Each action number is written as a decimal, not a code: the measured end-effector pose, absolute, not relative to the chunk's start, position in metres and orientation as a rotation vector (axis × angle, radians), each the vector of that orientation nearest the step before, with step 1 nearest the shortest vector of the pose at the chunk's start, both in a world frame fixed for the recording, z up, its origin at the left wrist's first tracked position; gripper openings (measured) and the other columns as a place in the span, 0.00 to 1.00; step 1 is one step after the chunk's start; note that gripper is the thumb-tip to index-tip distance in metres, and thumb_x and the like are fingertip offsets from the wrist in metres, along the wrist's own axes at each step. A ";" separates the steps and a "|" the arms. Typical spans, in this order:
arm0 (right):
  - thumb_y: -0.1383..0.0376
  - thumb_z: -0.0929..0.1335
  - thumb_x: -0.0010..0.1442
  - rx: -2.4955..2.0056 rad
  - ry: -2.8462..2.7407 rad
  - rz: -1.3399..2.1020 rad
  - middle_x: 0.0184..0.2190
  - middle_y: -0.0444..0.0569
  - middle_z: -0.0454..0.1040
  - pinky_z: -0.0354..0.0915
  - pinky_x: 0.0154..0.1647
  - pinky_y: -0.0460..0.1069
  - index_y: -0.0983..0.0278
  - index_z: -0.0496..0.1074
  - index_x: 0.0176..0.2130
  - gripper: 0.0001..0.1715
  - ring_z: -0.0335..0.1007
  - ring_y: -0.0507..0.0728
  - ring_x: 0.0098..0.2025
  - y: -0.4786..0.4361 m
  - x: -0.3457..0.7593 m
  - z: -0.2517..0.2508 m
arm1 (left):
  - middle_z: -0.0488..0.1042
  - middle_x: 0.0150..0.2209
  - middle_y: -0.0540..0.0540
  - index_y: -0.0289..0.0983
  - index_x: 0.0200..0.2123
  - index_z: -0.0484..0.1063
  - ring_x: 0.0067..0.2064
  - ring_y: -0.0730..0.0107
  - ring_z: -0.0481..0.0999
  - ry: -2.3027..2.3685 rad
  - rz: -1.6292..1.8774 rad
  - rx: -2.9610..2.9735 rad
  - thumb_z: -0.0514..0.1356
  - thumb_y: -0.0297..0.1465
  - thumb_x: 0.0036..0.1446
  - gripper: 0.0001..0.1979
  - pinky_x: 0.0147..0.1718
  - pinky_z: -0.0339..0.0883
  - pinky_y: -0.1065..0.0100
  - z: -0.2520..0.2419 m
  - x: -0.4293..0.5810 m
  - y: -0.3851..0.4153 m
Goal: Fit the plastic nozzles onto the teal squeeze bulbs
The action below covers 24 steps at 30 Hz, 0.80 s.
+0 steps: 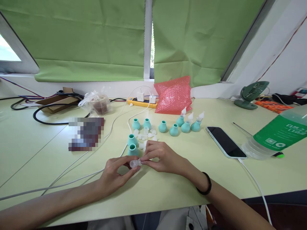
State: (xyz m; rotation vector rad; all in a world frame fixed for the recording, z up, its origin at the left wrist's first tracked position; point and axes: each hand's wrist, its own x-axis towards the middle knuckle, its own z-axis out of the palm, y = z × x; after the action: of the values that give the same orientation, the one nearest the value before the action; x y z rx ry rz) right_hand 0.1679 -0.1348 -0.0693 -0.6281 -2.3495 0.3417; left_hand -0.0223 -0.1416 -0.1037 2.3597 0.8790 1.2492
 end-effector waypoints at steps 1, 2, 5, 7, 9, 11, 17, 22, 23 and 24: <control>0.70 0.65 0.52 -0.629 -2.363 0.316 0.25 0.48 0.73 0.63 0.29 0.47 0.65 0.71 0.32 0.06 0.63 0.51 0.30 -0.135 0.168 -0.069 | 0.75 0.25 0.49 0.36 0.34 0.69 0.23 0.75 0.73 0.877 1.250 2.373 0.57 0.30 0.48 0.08 0.21 0.66 0.78 -0.104 -0.022 -0.142; 0.70 0.65 0.52 -0.631 -2.375 0.290 0.25 0.48 0.72 0.62 0.29 0.47 0.65 0.71 0.32 0.05 0.62 0.52 0.30 -0.135 0.168 -0.069 | 0.75 0.25 0.49 0.36 0.34 0.69 0.23 0.75 0.73 0.871 1.247 2.391 0.57 0.30 0.48 0.08 0.21 0.66 0.78 -0.103 -0.022 -0.142; 0.70 0.65 0.52 -0.638 -2.418 0.207 0.24 0.48 0.72 0.62 0.28 0.47 0.66 0.71 0.31 0.05 0.62 0.52 0.30 -0.137 0.166 -0.068 | 0.75 0.25 0.49 0.35 0.34 0.69 0.23 0.75 0.73 0.846 1.235 2.431 0.57 0.29 0.49 0.07 0.21 0.66 0.78 -0.103 -0.022 -0.143; 0.71 0.64 0.53 -0.647 -2.442 0.130 0.23 0.48 0.72 0.62 0.28 0.47 0.66 0.71 0.30 0.05 0.62 0.52 0.30 -0.138 0.165 -0.068 | 0.75 0.25 0.48 0.35 0.34 0.69 0.24 0.75 0.73 0.840 1.234 2.439 0.57 0.29 0.49 0.08 0.21 0.66 0.77 -0.103 -0.022 -0.143; 0.70 0.64 0.53 -0.665 -2.456 0.041 0.22 0.48 0.71 0.62 0.28 0.47 0.66 0.70 0.29 0.05 0.62 0.53 0.30 -0.139 0.165 -0.068 | 0.75 0.24 0.48 0.34 0.34 0.69 0.24 0.75 0.73 0.843 1.248 2.441 0.57 0.29 0.49 0.08 0.22 0.67 0.77 -0.103 -0.022 -0.142; 0.70 0.63 0.54 -0.683 -2.461 -0.032 0.22 0.48 0.71 0.62 0.28 0.47 0.66 0.70 0.29 0.06 0.62 0.52 0.30 -0.139 0.165 -0.068 | 0.74 0.24 0.49 0.35 0.35 0.69 0.23 0.75 0.73 0.849 1.260 2.442 0.57 0.29 0.49 0.08 0.22 0.66 0.77 -0.103 -0.022 -0.142; 0.70 0.63 0.53 -0.681 -2.482 -0.064 0.21 0.47 0.70 0.61 0.27 0.46 0.66 0.69 0.29 0.05 0.62 0.52 0.29 -0.141 0.165 -0.069 | 0.74 0.25 0.49 0.35 0.34 0.68 0.23 0.75 0.73 0.799 1.297 2.469 0.57 0.29 0.49 0.08 0.23 0.66 0.76 -0.103 -0.022 -0.142; 0.71 0.62 0.53 -0.700 -2.492 -0.076 0.22 0.47 0.69 0.60 0.26 0.46 0.67 0.69 0.29 0.06 0.61 0.52 0.28 -0.143 0.163 -0.068 | 0.74 0.23 0.49 0.34 0.34 0.68 0.23 0.75 0.73 0.806 1.257 2.463 0.57 0.28 0.49 0.07 0.22 0.66 0.77 -0.103 -0.022 -0.142; 0.71 0.62 0.53 -0.700 -2.496 -0.078 0.22 0.47 0.69 0.60 0.26 0.47 0.67 0.68 0.29 0.06 0.61 0.52 0.28 -0.143 0.162 -0.068 | 0.74 0.23 0.49 0.34 0.34 0.68 0.23 0.75 0.73 0.809 1.254 2.458 0.57 0.28 0.49 0.07 0.22 0.66 0.77 -0.103 -0.022 -0.142; 0.71 0.62 0.53 -0.701 -2.498 -0.083 0.22 0.47 0.69 0.60 0.26 0.47 0.67 0.68 0.29 0.06 0.61 0.53 0.29 -0.143 0.162 -0.068 | 0.74 0.23 0.49 0.34 0.34 0.69 0.23 0.75 0.73 0.812 1.255 2.450 0.57 0.29 0.49 0.07 0.22 0.66 0.77 -0.103 -0.022 -0.142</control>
State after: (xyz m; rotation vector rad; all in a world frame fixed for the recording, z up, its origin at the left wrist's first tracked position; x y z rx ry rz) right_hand 0.1624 -0.1430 -0.0676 -0.7007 -2.4980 -0.0826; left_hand -0.0220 -0.1421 -0.1028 2.4504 0.8120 1.2552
